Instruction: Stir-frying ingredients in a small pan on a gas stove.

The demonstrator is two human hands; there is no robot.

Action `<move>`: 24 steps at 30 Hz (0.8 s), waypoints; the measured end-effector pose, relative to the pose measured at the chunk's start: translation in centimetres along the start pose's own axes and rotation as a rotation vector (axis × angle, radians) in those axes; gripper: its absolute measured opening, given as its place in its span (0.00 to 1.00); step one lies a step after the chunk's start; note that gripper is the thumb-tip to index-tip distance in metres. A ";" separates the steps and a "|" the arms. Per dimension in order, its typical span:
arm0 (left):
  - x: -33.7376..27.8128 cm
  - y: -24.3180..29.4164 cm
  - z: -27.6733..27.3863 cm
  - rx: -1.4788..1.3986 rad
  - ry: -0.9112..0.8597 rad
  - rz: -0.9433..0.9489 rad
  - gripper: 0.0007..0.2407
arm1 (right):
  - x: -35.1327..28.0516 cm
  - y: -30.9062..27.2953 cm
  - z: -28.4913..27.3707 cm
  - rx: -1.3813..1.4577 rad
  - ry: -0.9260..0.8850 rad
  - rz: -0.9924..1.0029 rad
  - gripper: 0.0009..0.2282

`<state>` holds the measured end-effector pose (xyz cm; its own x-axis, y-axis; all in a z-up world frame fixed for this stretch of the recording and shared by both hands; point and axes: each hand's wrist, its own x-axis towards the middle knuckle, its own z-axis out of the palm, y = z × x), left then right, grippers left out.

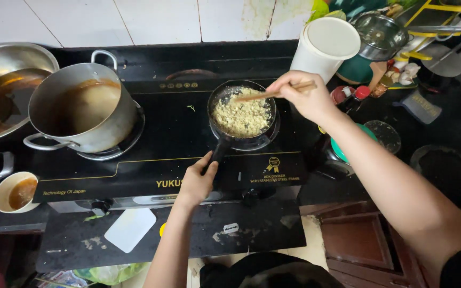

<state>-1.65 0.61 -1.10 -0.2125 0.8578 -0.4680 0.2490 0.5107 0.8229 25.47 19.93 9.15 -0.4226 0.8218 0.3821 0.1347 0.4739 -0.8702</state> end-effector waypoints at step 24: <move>-2.6 -0.4 0.9 -0.645 0.306 -0.237 0.22 | -10.3 -0.9 -0.4 -0.007 0.140 0.091 0.05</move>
<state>-0.36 -1.74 -0.49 -0.4684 0.6263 -0.6232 -0.4194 0.4633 0.7807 30.05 11.18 6.09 -0.2794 0.8974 0.3415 0.1736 0.3970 -0.9013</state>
